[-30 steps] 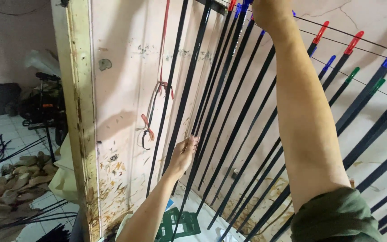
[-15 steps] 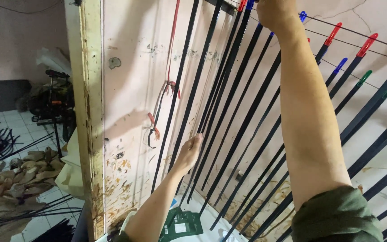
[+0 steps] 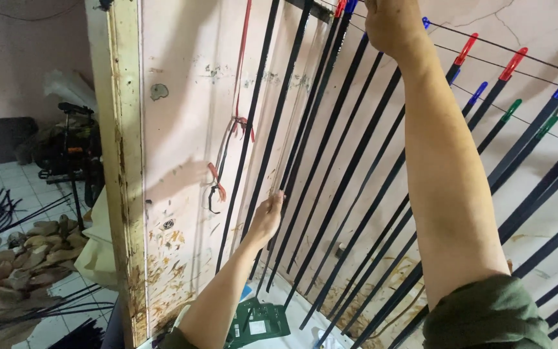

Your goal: Applying dye or finish to leather straps using a manual roller applicator and hanging them on a rack to dry.

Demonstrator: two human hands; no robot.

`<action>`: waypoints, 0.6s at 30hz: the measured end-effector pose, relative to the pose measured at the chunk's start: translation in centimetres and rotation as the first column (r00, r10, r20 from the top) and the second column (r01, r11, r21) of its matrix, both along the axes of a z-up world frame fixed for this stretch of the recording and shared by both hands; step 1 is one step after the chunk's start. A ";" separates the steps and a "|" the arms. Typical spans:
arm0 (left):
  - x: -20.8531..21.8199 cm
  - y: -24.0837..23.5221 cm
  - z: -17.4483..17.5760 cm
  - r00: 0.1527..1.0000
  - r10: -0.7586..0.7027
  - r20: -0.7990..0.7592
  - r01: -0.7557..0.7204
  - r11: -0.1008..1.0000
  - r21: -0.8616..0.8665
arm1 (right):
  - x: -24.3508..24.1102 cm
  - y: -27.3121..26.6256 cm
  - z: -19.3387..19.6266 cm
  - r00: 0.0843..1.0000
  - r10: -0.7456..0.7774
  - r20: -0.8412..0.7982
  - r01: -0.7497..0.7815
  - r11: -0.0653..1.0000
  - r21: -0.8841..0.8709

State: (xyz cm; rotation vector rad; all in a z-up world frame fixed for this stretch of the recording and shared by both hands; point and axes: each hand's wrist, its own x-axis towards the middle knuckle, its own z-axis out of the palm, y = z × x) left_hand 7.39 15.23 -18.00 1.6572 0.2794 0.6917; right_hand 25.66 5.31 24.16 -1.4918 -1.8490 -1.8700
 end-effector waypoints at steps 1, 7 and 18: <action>0.7 0.5 -0.5 1.000 0.002 -0.007 -0.002 1.000 -0.001 | 0.1 0.2 -0.1 1.000 -0.007 0.003 0.007 1.000 0.001; -1.0 0.6 0.7 1.000 0.021 0.010 -0.021 1.000 -0.021 | -6.4 -1.9 -2.5 0.979 0.012 -0.204 -0.021 0.999 -0.042; -7.6 -3.5 2.7 0.943 0.124 0.310 -0.187 0.965 0.181 | -12.5 -4.8 -10.8 0.930 0.065 -0.361 -0.074 0.997 -0.012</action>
